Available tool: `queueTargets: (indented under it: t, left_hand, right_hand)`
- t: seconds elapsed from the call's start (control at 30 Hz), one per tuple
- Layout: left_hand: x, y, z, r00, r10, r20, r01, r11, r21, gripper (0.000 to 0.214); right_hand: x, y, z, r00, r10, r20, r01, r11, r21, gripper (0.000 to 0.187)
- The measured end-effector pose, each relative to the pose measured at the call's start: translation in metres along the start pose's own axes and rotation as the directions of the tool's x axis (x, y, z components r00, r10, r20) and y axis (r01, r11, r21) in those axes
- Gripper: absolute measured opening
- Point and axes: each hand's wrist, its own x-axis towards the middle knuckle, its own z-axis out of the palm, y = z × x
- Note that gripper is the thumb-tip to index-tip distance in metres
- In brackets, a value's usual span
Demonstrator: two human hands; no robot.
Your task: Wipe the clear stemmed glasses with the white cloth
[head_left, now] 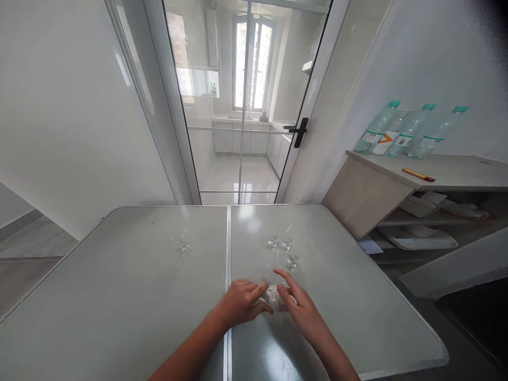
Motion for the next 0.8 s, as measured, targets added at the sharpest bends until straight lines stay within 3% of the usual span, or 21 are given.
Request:
queueTargets:
  t: [0.1,0.2,0.23,0.3,0.37,0.43,0.47,0.5,0.6,0.63,0.7,0.8]
  left_hand:
    - [0.001,0.007,0.004,0.996,0.026,-0.091,-0.023,0.999,0.033,0.043]
    - [0.006,0.012,-0.004,0.986,-0.164,-0.006,0.155,0.944,-0.291,0.034]
    - [0.008,0.013,-0.008,0.969,-0.233,0.086,0.247,0.869,-0.428,0.032]
    - [0.012,0.011,-0.017,0.895,-0.288,0.34,0.444,0.633,-0.634,0.038]
    - [0.013,0.006,-0.024,0.793,-0.195,0.578,0.604,0.387,-0.697,0.048]
    - [0.013,0.002,-0.026,0.735,-0.1,0.67,0.667,0.282,-0.69,0.05]
    - [0.013,0.001,-0.025,0.747,-0.115,0.654,0.654,0.303,-0.694,0.049]
    - [0.012,0.001,-0.023,0.784,-0.168,0.597,0.612,0.372,-0.698,0.047]
    - [0.008,0.005,-0.01,0.927,-0.285,0.246,0.376,0.737,-0.562,0.039]
    - [0.006,0.007,-0.005,0.961,-0.248,0.122,0.276,0.849,-0.45,0.04]
    - [0.003,0.009,0.002,0.993,-0.102,-0.055,0.089,0.978,-0.19,0.045]
    - [0.001,0.011,0.002,0.988,0.063,-0.14,-0.048,0.993,0.104,0.047]
  right_hand:
    - [0.006,-0.008,0.004,0.999,-0.008,-0.032,0.01,0.997,0.076,0.058]
    - [0.005,-0.014,0.005,0.991,-0.132,-0.019,0.131,0.99,-0.044,0.052]
    - [0.003,-0.013,0.005,0.982,-0.187,-0.023,0.184,0.977,-0.112,0.048]
    - [-0.001,-0.01,0.005,0.936,-0.351,0.0,0.34,0.907,-0.248,0.04]
    - [-0.004,-0.004,0.003,0.839,-0.532,0.109,0.536,0.776,-0.333,0.039]
    - [-0.006,0.0,0.003,0.74,-0.634,0.225,0.669,0.659,-0.343,0.044]
    - [-0.006,0.0,0.003,0.73,-0.639,0.241,0.681,0.651,-0.335,0.046]
    - [-0.006,0.0,0.004,0.757,-0.615,0.22,0.651,0.685,-0.326,0.046]
    - [-0.001,-0.004,0.007,0.935,-0.354,0.028,0.351,0.907,-0.232,0.039]
    - [0.001,-0.006,0.008,0.973,-0.229,-0.033,0.221,0.962,-0.159,0.041]
    - [0.005,-0.009,0.008,0.995,-0.03,-0.095,0.032,0.999,0.02,0.05]
    - [0.008,-0.013,0.003,0.993,0.07,-0.094,-0.049,0.977,0.206,0.061]
